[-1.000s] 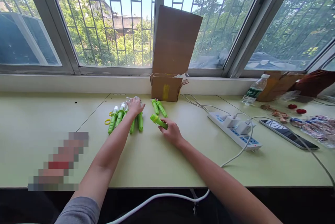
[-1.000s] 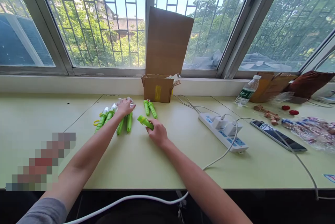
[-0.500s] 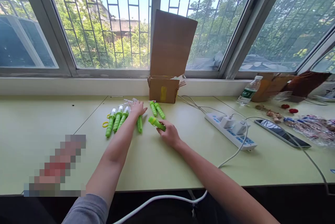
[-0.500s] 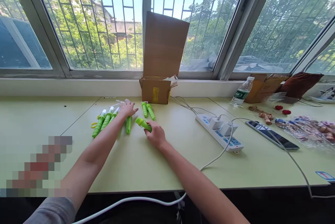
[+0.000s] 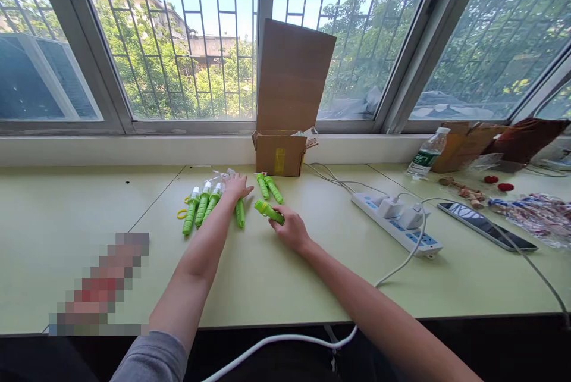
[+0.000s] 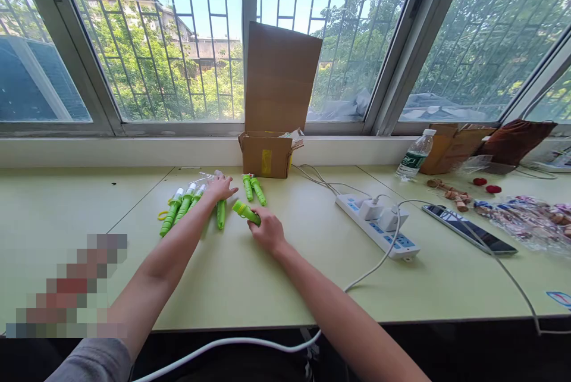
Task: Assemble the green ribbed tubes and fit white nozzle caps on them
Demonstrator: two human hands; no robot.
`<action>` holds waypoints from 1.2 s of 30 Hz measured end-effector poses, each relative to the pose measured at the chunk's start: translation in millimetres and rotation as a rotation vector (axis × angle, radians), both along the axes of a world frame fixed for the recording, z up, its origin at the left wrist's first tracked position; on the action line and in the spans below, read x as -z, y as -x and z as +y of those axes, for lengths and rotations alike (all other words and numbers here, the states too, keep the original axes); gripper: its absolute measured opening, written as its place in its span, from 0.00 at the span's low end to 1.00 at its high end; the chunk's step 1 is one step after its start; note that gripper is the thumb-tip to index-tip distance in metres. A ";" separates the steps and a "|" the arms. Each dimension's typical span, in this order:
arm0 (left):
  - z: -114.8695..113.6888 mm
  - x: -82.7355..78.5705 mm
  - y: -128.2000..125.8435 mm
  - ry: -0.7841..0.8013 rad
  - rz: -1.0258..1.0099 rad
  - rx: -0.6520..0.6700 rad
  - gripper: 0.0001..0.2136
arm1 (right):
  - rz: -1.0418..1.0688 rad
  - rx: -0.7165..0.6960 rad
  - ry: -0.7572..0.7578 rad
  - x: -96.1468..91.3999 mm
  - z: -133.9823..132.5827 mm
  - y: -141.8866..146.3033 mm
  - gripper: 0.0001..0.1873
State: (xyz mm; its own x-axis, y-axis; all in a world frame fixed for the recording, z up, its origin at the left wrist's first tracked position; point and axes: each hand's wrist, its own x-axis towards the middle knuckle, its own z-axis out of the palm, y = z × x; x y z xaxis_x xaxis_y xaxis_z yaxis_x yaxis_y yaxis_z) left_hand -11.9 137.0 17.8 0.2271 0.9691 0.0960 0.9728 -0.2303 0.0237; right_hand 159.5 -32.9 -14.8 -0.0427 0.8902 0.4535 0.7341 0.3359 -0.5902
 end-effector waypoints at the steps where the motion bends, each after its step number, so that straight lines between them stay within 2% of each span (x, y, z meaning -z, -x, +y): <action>1: 0.0 -0.1 -0.6 0.007 0.001 -0.003 0.29 | 0.001 -0.001 0.003 -0.3 -0.2 0.0 0.16; 6: 0.4 -2.6 -4.9 0.061 0.016 0.007 0.27 | -0.001 0.007 0.013 0.2 0.3 -0.1 0.17; 13: -4.9 -4.7 -8.5 0.032 0.031 0.070 0.25 | -0.011 0.013 0.000 1.6 1.6 -0.6 0.17; 20: -12.5 -4.1 -14.4 -0.067 0.026 0.161 0.22 | -0.015 0.015 0.003 1.4 2.0 -0.9 0.16; 24: -11.4 -4.1 -18.5 -0.165 0.000 0.110 0.23 | -0.018 0.011 0.004 1.7 2.7 -1.3 0.16; 29: -7.2 3.8 -20.2 -0.034 0.015 0.010 0.26 | -0.021 0.013 0.000 2.4 2.9 -1.9 0.17; 36: -5.1 8.2 -20.9 -0.035 0.016 0.101 0.26 | -0.022 0.014 0.001 2.4 2.7 -1.5 0.17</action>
